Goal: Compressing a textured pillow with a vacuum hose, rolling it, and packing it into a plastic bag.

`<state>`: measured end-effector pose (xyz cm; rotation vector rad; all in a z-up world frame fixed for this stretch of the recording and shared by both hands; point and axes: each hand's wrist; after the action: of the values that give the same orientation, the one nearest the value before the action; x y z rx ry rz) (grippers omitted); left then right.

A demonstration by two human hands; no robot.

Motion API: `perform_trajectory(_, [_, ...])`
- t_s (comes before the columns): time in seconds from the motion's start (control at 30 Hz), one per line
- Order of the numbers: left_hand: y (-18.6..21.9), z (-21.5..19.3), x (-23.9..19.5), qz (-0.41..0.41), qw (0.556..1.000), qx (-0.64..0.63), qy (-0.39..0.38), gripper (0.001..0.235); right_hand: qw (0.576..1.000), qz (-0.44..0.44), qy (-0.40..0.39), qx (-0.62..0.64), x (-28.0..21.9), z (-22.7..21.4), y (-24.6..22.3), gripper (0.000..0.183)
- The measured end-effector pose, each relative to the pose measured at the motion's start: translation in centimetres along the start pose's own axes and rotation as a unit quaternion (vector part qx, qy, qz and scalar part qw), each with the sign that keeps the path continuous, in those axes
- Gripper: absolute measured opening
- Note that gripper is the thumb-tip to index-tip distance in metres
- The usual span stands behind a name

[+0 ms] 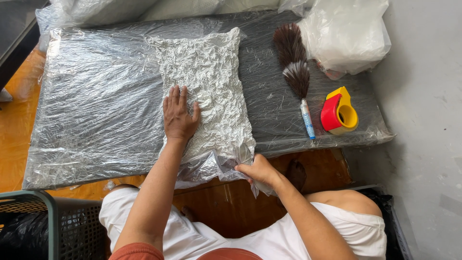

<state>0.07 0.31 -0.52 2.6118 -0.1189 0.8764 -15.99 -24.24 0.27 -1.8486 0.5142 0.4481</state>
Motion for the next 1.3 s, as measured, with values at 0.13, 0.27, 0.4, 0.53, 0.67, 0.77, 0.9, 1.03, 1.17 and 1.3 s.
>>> perform_trajectory(0.13, [-0.1,0.1,0.0,-0.001,1.000,-0.004,0.008,0.061,1.000,0.001,0.002,-0.003,0.3,0.2,0.4,0.023])
perform_trajectory(0.27, [0.1,-0.8,0.5,-0.019,0.997,-0.017,-0.075,0.072,1.000,-0.002,0.013,0.026,0.3,0.6,0.4,0.020])
perform_trajectory(0.4, [0.5,-1.3,0.3,-0.051,0.989,-0.034,-0.138,0.077,0.999,0.000,0.016,0.048,-0.5,0.5,-0.4,0.021])
perform_trajectory(0.53, [2.0,-3.7,-4.1,-0.086,0.987,-0.097,-0.094,0.069,0.998,0.005,0.015,0.062,-0.8,0.6,-0.6,0.026])
perform_trajectory(0.67, [6.2,-11.0,-12.3,0.001,0.962,-0.271,-0.030,0.017,0.993,0.025,0.016,0.111,-0.8,0.7,-0.4,0.032])
perform_trajectory(0.77, [9.6,-12.4,-19.2,-0.090,0.904,-0.350,-0.227,0.020,0.989,0.032,0.010,0.144,-1.6,0.8,-1.4,0.034])
perform_trajectory(0.9, [13.9,-12.4,-20.9,-0.348,0.715,-0.465,-0.389,0.060,0.978,0.048,0.013,0.203,-1.7,1.7,-1.4,0.035])
perform_trajectory(1.03, [19.2,-14.6,-16.6,-0.479,0.528,-0.630,-0.309,0.121,0.974,0.064,0.009,0.215,-3.6,1.2,-4.1,0.035])
perform_trajectory(1.17, [18.3,-8.1,-20.8,-0.518,0.521,-0.644,-0.212,0.045,0.959,0.094,0.000,0.268,-3.6,1.1,-4.7,0.044])
perform_trajectory(1.3, [18.8,-8.1,-21.5,-0.462,0.664,-0.562,-0.169,0.048,0.944,0.128,-0.002,0.304,-2.8,1.6,-4.9,0.041])
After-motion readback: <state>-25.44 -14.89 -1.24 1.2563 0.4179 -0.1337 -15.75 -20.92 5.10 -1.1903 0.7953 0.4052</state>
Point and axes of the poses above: each hand's wrist, its own x-axis towards the middle knuckle, its own z-axis out of the palm, y = z × x, and after that the axes turned 11 degrees about y, right-handed
